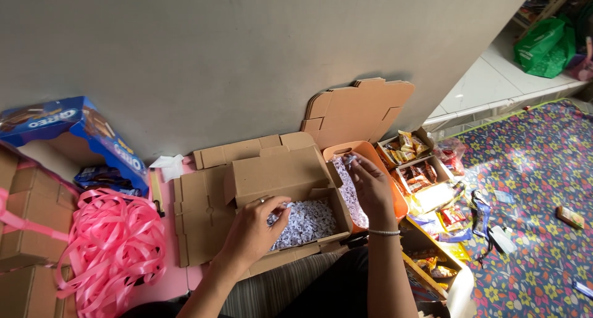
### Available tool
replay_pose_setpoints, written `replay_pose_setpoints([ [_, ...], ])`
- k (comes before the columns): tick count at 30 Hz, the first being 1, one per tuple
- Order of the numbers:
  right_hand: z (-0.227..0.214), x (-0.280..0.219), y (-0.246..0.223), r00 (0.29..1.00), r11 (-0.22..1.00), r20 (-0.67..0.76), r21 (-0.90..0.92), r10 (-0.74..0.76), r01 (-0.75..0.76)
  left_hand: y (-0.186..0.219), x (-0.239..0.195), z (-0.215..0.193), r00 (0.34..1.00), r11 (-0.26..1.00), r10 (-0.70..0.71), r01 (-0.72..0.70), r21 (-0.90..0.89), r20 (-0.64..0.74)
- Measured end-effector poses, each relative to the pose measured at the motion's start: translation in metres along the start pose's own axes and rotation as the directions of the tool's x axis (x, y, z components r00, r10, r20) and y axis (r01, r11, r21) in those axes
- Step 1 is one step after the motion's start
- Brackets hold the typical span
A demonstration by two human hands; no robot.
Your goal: A person is packing a cardboard gift box by placing small items into it on top of shredded paper cushioning.
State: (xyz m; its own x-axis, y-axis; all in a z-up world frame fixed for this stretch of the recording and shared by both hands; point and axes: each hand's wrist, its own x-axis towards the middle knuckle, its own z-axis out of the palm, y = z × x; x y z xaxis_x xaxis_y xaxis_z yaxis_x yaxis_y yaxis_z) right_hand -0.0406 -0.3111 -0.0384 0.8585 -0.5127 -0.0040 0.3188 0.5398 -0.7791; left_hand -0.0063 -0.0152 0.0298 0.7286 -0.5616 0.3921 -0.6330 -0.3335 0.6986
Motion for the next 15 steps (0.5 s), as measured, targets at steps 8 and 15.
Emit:
replay_pose_setpoints([
  [8,0.088,-0.045,0.03,0.987,0.989,0.093,-0.077,0.132,-0.125,0.002,0.002,-0.007,0.989,0.966,-0.056,0.02,-0.259,-0.135],
  [15,0.115,-0.065,0.046,0.974,0.976,0.082,-0.083,0.21,-0.203,0.003,0.002,-0.01,0.956,0.809,-0.271,0.16,-0.566,-0.117],
])
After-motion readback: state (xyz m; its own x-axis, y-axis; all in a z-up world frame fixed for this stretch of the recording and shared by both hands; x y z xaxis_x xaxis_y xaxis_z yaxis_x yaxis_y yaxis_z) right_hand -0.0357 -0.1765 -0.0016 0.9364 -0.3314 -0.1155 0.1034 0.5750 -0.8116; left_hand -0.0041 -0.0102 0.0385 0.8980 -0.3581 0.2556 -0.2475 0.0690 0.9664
